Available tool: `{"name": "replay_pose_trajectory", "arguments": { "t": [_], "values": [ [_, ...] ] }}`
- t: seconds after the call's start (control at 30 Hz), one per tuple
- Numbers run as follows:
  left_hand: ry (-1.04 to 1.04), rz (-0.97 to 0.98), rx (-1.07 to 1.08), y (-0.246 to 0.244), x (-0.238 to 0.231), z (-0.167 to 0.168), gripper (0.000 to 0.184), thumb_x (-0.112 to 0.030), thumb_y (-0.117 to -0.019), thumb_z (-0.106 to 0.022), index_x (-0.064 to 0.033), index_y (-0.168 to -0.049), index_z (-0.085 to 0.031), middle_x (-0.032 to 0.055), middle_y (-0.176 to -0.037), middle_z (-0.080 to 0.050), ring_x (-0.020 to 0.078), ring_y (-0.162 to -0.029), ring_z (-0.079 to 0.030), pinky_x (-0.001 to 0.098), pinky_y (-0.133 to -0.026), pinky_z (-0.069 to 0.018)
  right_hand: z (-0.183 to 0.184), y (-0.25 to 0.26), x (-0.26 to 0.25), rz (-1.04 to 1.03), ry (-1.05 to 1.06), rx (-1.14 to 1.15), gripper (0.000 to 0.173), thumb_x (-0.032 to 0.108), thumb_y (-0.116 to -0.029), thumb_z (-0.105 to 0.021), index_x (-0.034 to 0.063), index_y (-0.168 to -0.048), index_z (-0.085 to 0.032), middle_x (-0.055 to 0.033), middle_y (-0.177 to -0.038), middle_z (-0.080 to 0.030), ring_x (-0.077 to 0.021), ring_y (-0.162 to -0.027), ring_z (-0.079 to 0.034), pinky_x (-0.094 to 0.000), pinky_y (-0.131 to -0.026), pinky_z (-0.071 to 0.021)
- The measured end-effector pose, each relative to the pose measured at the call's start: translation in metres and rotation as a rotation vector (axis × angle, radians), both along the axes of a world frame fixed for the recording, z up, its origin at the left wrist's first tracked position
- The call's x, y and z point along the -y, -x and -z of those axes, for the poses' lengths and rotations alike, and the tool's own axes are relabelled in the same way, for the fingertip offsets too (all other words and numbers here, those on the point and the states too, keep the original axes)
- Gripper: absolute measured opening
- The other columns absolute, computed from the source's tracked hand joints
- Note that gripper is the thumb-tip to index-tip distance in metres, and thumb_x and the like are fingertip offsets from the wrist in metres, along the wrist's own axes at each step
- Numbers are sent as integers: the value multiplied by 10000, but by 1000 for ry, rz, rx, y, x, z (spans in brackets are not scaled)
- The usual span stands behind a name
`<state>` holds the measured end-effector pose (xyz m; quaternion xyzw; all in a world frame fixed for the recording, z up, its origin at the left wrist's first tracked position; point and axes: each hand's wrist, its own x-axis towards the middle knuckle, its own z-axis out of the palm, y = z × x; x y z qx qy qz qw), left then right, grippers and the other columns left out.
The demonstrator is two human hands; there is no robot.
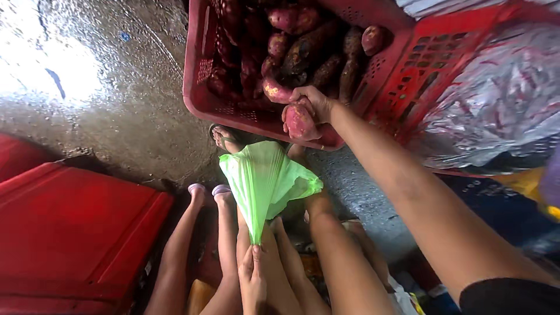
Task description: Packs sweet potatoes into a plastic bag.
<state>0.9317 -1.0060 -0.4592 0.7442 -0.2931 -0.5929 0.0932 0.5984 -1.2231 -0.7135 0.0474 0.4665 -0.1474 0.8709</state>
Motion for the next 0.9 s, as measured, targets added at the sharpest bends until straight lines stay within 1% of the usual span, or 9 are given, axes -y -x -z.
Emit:
{"name": "replay_pose_trajectory", "arguments": {
  "t": [0.17,0.27,0.43,0.53,0.67,0.7,0.77,0.83,0.9],
  "values": [
    [6,-84,-48,-8,1,4,356,-307,-1087,-451,-125,-882,-677,-136,-604,-468,-39,-510,-413,143,-494,-372,-1,-28,17,203,45,145,448,418,-1039,-278,141,-1032,-630,-74,-829,-708,-215,-718,-708,-405,-623,-608],
    [0,-156,-67,-7,12,3,334,-292,-1079,-461,-135,-863,-662,-140,-586,-443,-44,-488,-385,138,-487,-352,5,-45,22,223,48,187,727,674,-1033,-182,118,-1256,-594,-126,-873,-700,-270,-673,-706,-423,-533,-600],
    [21,-231,-106,-6,23,2,352,-296,-1098,-439,-106,-947,-694,-113,-642,-513,-37,-489,-379,125,-468,-338,-7,-67,27,295,-82,45,592,634,-1027,-385,93,-1166,-583,-104,-896,-692,-135,-541,-620,-231,-396,-468],
    [-1,-387,-184,-2,39,-2,353,-248,-1099,-409,-78,-1155,-714,-99,-665,-563,-37,-494,-415,123,-479,-381,-46,-69,17,312,-75,127,519,578,-1033,-367,111,-1126,-572,-67,-834,-660,-86,-471,-516,-205,-374,-388],
    [39,-659,-516,21,74,-5,433,-303,-1116,-364,-34,-1404,-542,-95,-600,-449,-21,-448,-390,132,-461,-387,-118,-53,-12,-178,313,124,377,389,-1025,-485,75,-1169,-637,-63,-834,-711,-109,-559,-622,-271,-480,-534],
    [67,-745,-569,33,85,-9,440,-293,-1113,-369,-13,-1411,-528,-81,-616,-478,-18,-455,-405,130,-467,-394,-129,-53,-12,-354,448,119,340,290,-987,-576,46,-1219,-616,-94,-913,-699,-139,-694,-656,-313,-606,-569],
    [103,-805,-573,49,95,-26,450,-289,-1104,-388,12,-1411,-521,-71,-638,-530,-21,-466,-437,123,-474,-405,-141,-71,-7,-746,555,149,619,191,-923,-767,-8,-1435,-481,-230,-1222,-641,-303,-1060,-651,-506,-924,-533],
    [122,-735,-536,52,93,-38,472,-319,-1097,-413,5,-1424,-515,-80,-648,-547,-29,-468,-434,116,-477,-399,-145,-114,-10,-1037,688,41,662,237,-865,-826,-3,-1409,-534,-237,-1196,-668,-378,-1081,-657,-616,-905,-515],
    [126,-655,-515,48,88,-46,482,-350,-1090,-433,-22,-1430,-529,-93,-649,-545,-32,-465,-420,120,-477,-391,-147,-160,-14,-1286,863,-73,449,268,-867,-806,17,-1221,-691,-198,-1118,-712,-389,-1064,-668,-653,-889,-501]
  ]
}}
